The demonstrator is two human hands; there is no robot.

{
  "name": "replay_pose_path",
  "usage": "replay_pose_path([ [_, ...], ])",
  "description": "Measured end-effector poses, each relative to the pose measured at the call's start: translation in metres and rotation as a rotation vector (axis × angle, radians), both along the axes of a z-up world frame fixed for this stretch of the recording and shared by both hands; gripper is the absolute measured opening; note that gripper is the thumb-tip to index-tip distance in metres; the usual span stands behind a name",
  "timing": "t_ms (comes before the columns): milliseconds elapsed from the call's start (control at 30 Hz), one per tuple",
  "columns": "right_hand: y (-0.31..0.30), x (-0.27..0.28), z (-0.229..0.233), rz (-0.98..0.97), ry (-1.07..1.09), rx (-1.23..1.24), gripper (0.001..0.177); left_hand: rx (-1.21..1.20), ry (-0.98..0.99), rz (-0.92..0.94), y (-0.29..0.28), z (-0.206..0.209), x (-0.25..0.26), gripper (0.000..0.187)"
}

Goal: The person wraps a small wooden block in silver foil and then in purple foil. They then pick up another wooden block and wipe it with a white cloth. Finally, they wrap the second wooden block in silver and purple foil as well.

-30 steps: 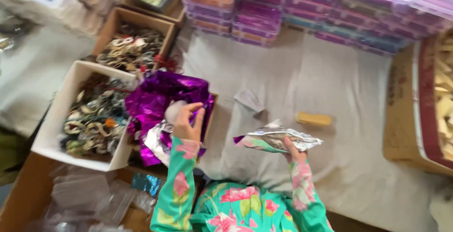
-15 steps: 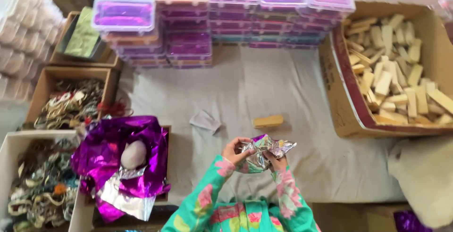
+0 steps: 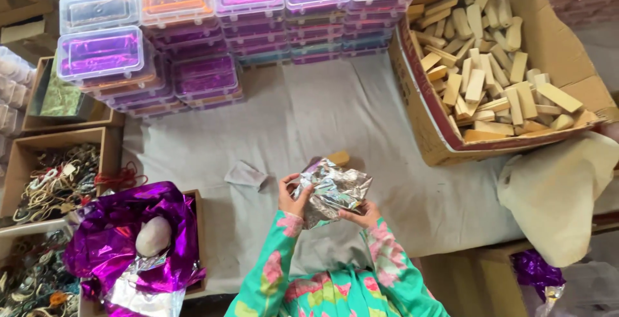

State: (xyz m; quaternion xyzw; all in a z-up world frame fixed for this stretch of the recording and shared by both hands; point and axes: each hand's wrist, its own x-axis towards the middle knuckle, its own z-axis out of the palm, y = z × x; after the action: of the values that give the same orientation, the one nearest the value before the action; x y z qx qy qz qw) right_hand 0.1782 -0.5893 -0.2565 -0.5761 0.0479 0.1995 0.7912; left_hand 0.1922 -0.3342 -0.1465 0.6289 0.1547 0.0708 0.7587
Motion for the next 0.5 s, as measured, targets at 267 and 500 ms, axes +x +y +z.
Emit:
replay_pose_path([
  [267, -0.012, 0.016, 0.026, -0.125, 0.06, -0.021, 0.045, -0.076, 0.015, 0.076, -0.011, -0.026, -0.006, 0.059],
  [500, -0.041, 0.018, 0.045, -0.315, 0.107, 0.046, 0.038, -0.13, 0.025, -0.198, -0.058, 0.025, -0.032, 0.1],
])
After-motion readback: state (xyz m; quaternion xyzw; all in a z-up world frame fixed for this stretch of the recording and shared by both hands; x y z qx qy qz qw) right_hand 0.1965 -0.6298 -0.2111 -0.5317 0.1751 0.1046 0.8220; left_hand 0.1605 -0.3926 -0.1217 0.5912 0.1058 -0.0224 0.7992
